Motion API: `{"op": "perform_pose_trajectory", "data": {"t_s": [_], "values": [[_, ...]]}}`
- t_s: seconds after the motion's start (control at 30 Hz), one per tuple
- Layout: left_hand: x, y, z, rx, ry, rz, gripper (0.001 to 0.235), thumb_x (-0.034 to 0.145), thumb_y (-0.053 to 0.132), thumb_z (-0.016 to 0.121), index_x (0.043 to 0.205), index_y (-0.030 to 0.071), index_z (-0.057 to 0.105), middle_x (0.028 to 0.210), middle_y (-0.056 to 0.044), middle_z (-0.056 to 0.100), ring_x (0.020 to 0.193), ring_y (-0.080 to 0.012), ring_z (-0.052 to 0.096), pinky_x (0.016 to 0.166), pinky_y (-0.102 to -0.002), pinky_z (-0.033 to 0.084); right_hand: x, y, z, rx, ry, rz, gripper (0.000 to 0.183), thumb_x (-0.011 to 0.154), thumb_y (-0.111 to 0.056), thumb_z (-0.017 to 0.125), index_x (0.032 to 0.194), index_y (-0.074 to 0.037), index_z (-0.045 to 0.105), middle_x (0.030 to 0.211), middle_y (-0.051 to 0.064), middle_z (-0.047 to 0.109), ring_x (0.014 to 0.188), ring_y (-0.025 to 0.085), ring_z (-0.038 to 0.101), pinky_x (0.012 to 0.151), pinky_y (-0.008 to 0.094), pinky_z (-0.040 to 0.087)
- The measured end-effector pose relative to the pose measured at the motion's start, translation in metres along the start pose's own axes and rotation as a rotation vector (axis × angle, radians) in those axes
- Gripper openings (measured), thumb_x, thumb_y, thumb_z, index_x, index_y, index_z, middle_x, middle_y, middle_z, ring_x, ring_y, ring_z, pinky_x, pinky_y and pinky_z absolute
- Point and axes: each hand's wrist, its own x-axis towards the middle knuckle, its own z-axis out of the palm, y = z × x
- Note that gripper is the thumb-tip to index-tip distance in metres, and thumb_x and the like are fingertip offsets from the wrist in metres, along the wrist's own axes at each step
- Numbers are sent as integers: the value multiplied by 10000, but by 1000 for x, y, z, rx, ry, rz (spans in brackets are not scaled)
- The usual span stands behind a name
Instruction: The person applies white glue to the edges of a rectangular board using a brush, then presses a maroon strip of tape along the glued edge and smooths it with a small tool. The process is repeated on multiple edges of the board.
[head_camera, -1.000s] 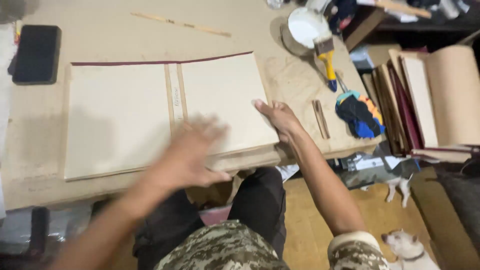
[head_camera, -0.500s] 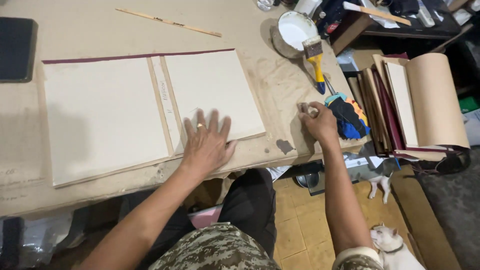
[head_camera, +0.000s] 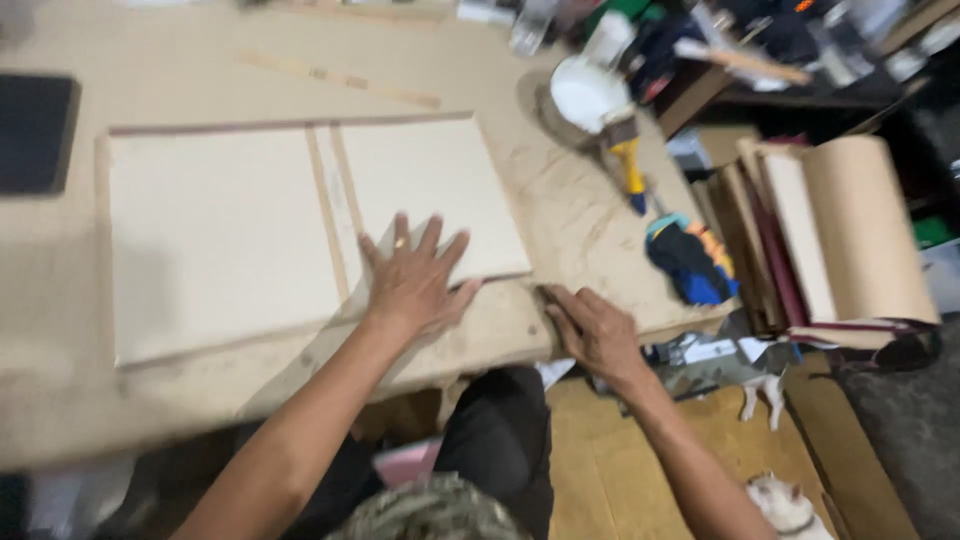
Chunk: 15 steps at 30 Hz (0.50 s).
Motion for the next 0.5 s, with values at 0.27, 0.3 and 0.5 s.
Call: {"op": "perform_pose_trajectory", "data": {"t_s": [0.27,0.3,0.5], "values": [[-2,26,-4,-76,43,-161,739,920,593,481,1575,254,426,1631,-183,345,1486,-604,169,976,-923,108,13,-14,-2,-57,64,-270,144,975,-338,676,1046,-250,766,615,-56,558,612,165,665,547,270,531],[0,26,-2,-76,35,-167,739,920,593,481,1575,254,426,1631,-183,345,1486,-604,169,976,-923,108,17,-15,2,-50,58,-270,144,975,-338,676,1046,-250,766,615,-56,558,612,165,665,547,270,531],[8,25,4,-87,22,-164,703,913,512,467,1574,277,419,1613,-206,325,1469,-636,145,935,-951,96,51,-26,10,-128,102,-369,123,972,-326,677,1052,-270,753,644,-38,579,652,183,681,543,298,532]]}}
